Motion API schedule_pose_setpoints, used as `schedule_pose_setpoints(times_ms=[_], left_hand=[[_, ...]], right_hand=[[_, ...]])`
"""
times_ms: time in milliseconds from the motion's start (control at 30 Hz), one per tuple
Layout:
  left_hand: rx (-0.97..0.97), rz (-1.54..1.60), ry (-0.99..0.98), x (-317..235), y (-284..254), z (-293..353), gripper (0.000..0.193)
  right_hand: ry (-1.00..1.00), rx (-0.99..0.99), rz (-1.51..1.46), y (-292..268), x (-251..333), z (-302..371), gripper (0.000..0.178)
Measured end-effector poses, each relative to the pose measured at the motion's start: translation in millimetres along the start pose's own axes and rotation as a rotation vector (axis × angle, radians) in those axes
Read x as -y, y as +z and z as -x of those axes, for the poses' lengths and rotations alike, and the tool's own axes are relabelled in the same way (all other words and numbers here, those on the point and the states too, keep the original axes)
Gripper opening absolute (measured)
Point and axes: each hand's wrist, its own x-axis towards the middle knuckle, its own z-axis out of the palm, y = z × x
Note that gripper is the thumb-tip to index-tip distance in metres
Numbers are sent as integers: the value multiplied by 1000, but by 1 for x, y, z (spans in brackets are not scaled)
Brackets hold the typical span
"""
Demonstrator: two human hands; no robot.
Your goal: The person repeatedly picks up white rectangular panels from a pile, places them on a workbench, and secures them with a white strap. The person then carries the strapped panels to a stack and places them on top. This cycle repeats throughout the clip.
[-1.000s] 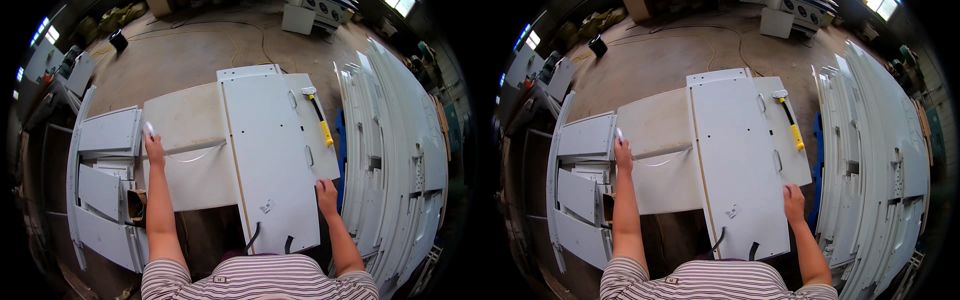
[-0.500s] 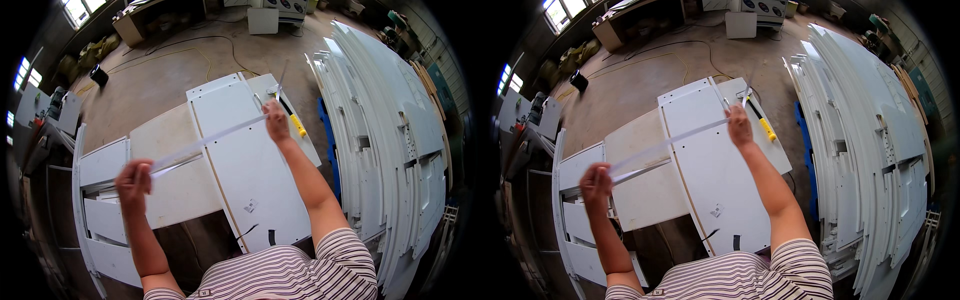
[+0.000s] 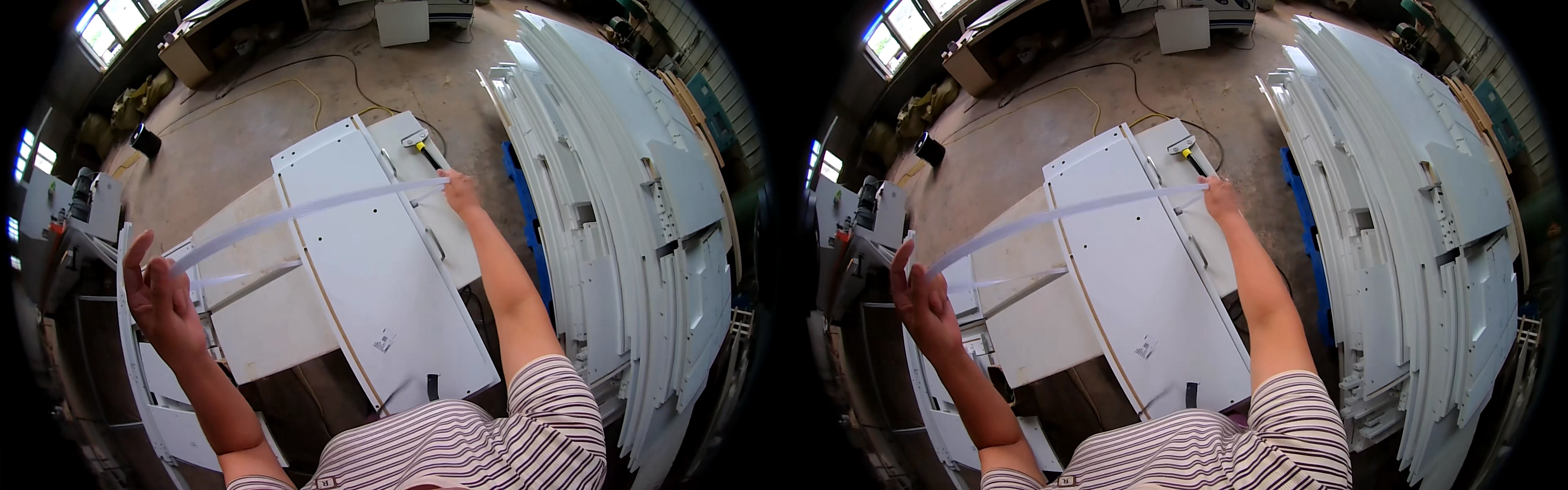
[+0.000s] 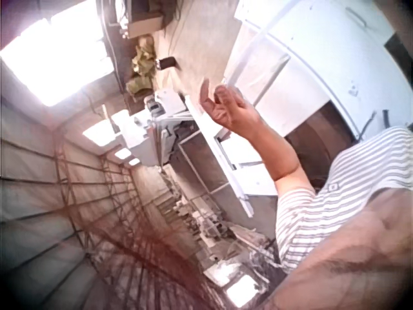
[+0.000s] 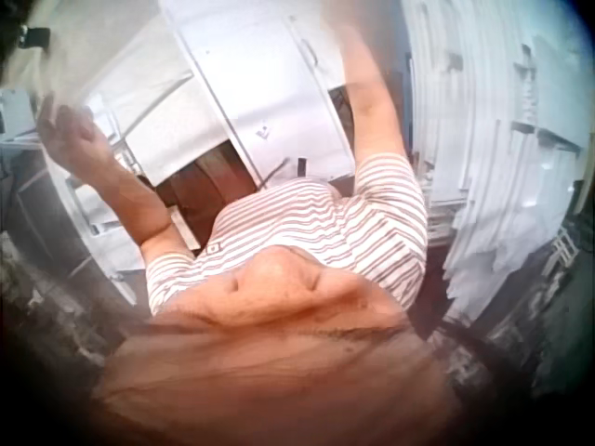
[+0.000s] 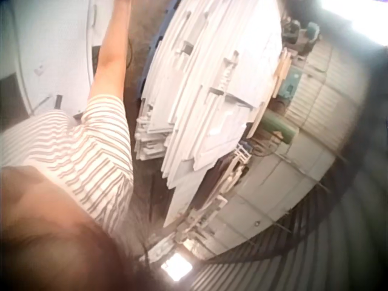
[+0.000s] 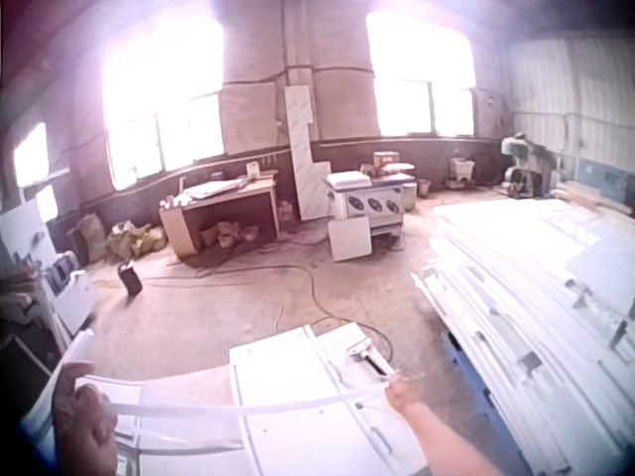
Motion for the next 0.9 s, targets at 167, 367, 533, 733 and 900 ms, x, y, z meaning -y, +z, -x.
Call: schedule_pose_setpoints(times_ms=[167,367,533,733,900], left_hand=[[-27,-216,-25,-5,6,18,35],[126,-566,-32,-4,-4,36,49],[324,-966,60,31,-34,70,48],[422,-691,-423,124,-89,197,40],[749,-600,-560,154,-104,355,38]], right_hand=[[167,214,-251,55,0,4,25],[13,28,-238,38,8,46,34],[41,29,-174,-28,10,180,33],[478,490,-35,-84,12,378,81],[492,348,94,-92,30,408,64]])
